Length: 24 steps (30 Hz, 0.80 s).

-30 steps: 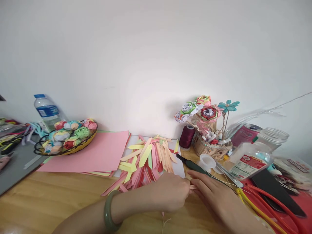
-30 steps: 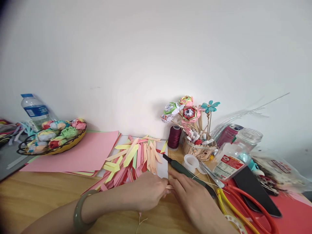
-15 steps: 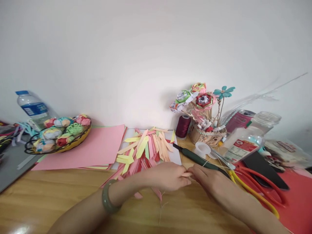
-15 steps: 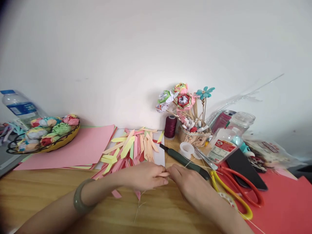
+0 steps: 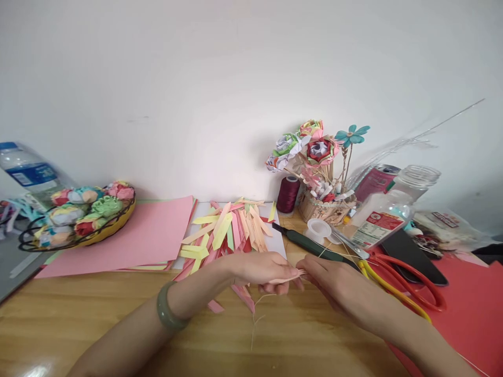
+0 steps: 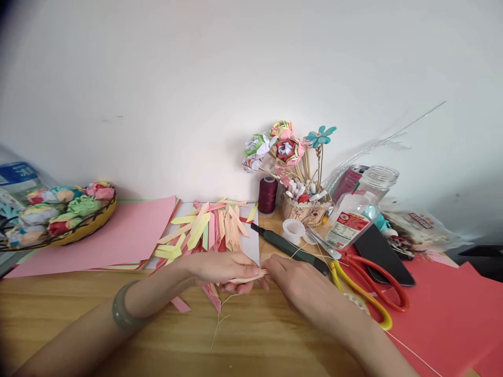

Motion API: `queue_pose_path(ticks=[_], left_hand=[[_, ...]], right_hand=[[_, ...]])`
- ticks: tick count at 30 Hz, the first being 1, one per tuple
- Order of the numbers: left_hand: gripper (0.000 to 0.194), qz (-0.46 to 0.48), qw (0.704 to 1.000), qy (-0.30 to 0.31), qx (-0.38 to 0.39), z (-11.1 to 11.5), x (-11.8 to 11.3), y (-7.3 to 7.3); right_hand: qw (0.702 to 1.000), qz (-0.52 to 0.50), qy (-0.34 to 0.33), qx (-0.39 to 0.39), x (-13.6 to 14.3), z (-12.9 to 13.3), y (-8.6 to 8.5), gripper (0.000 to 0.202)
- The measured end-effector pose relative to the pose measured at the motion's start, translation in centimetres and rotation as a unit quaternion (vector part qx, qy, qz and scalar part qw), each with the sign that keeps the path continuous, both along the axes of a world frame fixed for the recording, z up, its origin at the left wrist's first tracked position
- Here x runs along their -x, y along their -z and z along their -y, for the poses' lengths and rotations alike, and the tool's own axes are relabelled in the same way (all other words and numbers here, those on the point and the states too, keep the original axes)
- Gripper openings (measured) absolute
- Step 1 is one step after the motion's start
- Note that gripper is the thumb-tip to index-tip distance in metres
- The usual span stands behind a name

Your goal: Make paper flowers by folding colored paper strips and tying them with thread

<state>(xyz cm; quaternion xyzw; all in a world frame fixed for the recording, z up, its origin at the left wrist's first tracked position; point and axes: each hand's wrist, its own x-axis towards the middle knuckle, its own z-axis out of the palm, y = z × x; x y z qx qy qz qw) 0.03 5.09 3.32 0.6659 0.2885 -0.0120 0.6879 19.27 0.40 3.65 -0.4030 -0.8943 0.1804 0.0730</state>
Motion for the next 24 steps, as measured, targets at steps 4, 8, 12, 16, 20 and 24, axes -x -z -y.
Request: queue_pose_path(ticks=[4,8,12,16,20,24], left_hand=[[0.044,0.033,0.999,0.009,-0.010,0.5,-0.3,0.3],[0.043,0.030,0.999,-0.020,0.003,0.8,-0.4,0.5],[0.035,0.086,0.994,-0.022,0.063,0.8,-0.3,0.1],[0.030,0.135,0.980,-0.020,0.147,0.8,0.0,-0.4],[0.031,0.179,0.958,0.009,0.223,0.7,0.1,-0.4],[0.033,0.192,0.948,0.019,0.252,0.8,0.0,-0.3]], right_hand=[[0.998,-0.036,0.000,0.041,-0.2,-0.1,-0.1,0.021],[0.989,-0.116,0.000,0.093,-0.3,-0.3,-0.7,0.023],[0.962,-0.214,0.037,0.168,-0.6,-0.5,-1.1,0.024],[0.923,-0.296,0.096,0.227,-1.0,-0.5,-1.0,0.046],[0.874,-0.392,0.073,0.278,-1.0,-0.5,-0.5,0.037],[0.855,-0.427,0.056,0.287,-0.9,-0.5,-0.2,0.019]])
